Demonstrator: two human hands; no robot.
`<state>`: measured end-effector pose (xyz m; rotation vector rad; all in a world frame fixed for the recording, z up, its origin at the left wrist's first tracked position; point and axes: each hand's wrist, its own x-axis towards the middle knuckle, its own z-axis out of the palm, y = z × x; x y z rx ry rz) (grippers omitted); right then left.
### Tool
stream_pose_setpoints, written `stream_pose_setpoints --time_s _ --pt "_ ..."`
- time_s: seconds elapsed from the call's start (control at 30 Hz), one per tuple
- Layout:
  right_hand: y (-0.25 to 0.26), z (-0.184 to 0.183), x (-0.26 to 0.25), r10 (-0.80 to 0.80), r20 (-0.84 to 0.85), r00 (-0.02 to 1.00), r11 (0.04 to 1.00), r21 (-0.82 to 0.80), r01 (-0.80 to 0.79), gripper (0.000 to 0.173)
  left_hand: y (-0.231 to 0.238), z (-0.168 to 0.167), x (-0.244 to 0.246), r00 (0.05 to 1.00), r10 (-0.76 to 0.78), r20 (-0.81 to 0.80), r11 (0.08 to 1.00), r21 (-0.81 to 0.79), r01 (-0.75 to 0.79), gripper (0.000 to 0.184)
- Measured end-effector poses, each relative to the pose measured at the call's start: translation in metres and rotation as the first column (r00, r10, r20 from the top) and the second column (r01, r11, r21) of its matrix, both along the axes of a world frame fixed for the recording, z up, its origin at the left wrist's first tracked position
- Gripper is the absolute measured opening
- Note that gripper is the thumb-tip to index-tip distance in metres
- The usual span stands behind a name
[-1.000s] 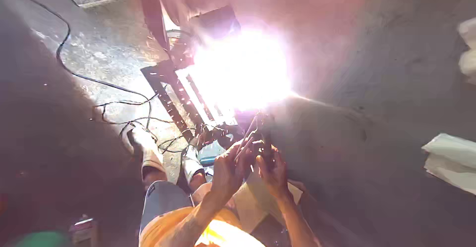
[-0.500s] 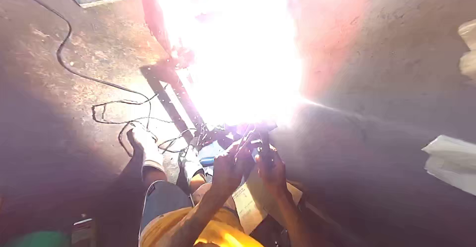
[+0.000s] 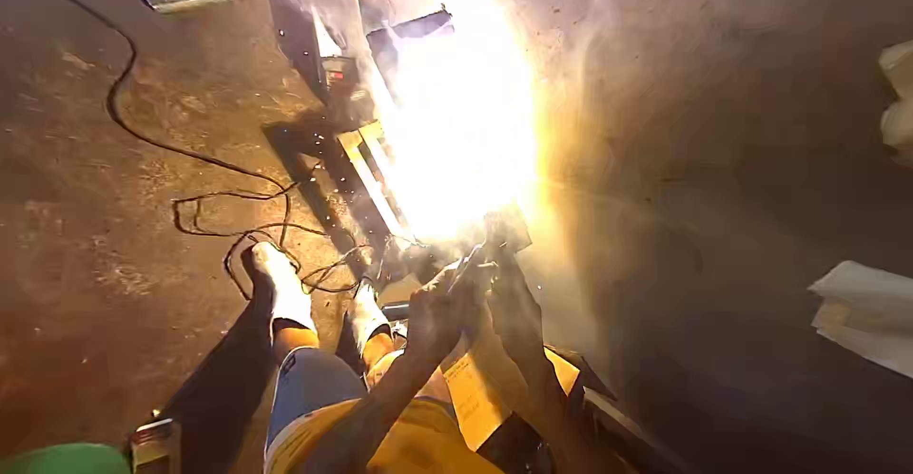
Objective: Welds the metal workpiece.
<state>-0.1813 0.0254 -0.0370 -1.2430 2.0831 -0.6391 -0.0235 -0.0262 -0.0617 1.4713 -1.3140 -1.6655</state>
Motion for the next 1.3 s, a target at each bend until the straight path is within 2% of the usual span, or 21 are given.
stream_pose_setpoints --time_s 0.13,0.23,0.3,0.37,0.43,0.5,0.6,0.77,0.9,1.07,1.2,1.3 --pt "0.001 0.011 0.005 0.051 -0.172 0.984 0.999 0.0 -0.051 0.047 0.006 0.005 0.001 0.998 0.052 -0.035 0.989 -0.133 -0.057 0.03" --pt "0.006 0.016 0.007 0.053 -0.191 0.98 0.996 -0.061 -0.066 0.047 0.011 0.008 0.003 0.998 0.059 -0.028 0.983 -0.172 -0.063 0.029" --pt "0.007 0.02 0.008 0.061 -0.196 0.979 0.998 -0.011 -0.064 0.046 0.015 0.01 0.004 0.994 0.068 -0.087 0.983 -0.161 -0.082 0.032" --pt "0.013 0.017 0.003 0.044 -0.173 0.984 0.999 0.021 -0.041 0.044 0.017 0.01 0.003 0.997 0.054 -0.059 0.974 -0.218 -0.066 0.034" --pt "0.019 0.019 -0.001 -0.017 -0.063 0.998 0.994 0.103 0.023 0.047 0.013 0.014 0.001 1.0 0.027 -0.014 0.991 -0.133 -0.028 0.032" --pt "0.011 0.02 0.005 -0.023 -0.067 0.997 1.0 0.007 0.023 0.047 0.012 0.013 -0.001 0.998 0.056 -0.003 0.99 -0.126 -0.055 0.028" --pt "0.007 0.02 0.008 0.014 -0.083 0.996 0.997 -0.077 -0.02 0.047 0.012 0.011 0.002 0.994 0.048 -0.1 0.99 -0.128 -0.061 0.03" --pt "0.013 0.013 0.001 0.04 -0.061 0.997 0.992 -0.117 -0.047 0.049 0.014 0.007 0.001 0.993 0.046 -0.107 0.984 -0.164 -0.064 0.032" --pt "0.015 0.006 -0.002 0.068 -0.045 0.997 0.983 -0.167 -0.075 0.049 0.014 0.002 0.0 0.988 0.053 -0.145 0.99 -0.12 -0.071 0.031" --pt "0.012 0.012 0.002 0.003 -0.044 0.999 0.994 -0.105 -0.007 0.044 0.012 0.01 0.002 0.99 0.057 -0.131 0.994 -0.082 -0.068 0.029" --pt "0.013 0.011 0.001 0.026 -0.033 0.999 0.992 -0.124 -0.03 0.05 0.013 0.007 0.0 0.989 0.068 -0.132 0.991 -0.102 -0.082 0.03" --pt "0.013 0.012 0.001 -0.036 -0.01 0.999 0.999 -0.018 0.036 0.045 0.013 0.013 0.002 0.997 0.052 -0.054 0.995 -0.082 -0.056 0.028"
